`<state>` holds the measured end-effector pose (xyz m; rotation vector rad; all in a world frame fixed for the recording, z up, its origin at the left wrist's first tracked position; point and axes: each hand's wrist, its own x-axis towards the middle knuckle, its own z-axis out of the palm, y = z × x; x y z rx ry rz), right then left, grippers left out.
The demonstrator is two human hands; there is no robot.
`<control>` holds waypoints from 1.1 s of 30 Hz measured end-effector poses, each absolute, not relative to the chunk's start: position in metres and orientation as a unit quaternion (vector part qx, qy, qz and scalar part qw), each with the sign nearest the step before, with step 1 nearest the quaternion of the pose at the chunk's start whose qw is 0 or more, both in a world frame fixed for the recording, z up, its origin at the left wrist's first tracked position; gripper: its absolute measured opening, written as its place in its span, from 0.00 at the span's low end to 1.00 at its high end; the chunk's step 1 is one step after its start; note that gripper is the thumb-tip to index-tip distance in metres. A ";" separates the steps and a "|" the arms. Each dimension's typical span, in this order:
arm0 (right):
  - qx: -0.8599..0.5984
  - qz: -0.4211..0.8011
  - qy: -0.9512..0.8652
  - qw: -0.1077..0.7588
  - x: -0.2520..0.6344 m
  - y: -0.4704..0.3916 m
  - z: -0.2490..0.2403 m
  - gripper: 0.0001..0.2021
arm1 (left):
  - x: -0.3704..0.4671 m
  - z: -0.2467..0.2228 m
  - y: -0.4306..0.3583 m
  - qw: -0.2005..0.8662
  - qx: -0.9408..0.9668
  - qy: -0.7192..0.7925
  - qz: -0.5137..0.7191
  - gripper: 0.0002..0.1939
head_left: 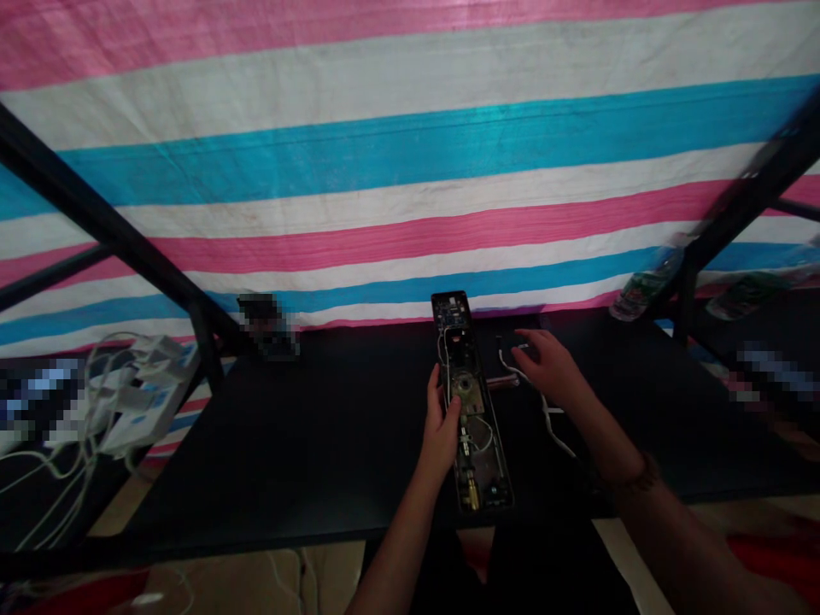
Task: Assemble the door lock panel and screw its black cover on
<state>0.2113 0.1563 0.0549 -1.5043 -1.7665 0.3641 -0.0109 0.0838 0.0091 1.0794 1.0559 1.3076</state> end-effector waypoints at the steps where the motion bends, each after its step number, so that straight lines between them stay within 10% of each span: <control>1: -0.598 0.113 -0.714 0.346 0.215 0.168 0.053 0.22 | -0.011 0.009 0.084 0.543 0.452 0.444 0.551 0.38; 8: -0.611 0.063 -0.784 0.089 0.215 0.201 0.015 0.21 | -0.011 0.010 0.084 0.575 0.408 0.450 0.548 0.38; 33: -0.655 0.064 -0.735 0.166 0.211 0.206 0.032 0.20 | -0.012 0.008 0.086 0.580 0.400 0.437 0.559 0.36</control>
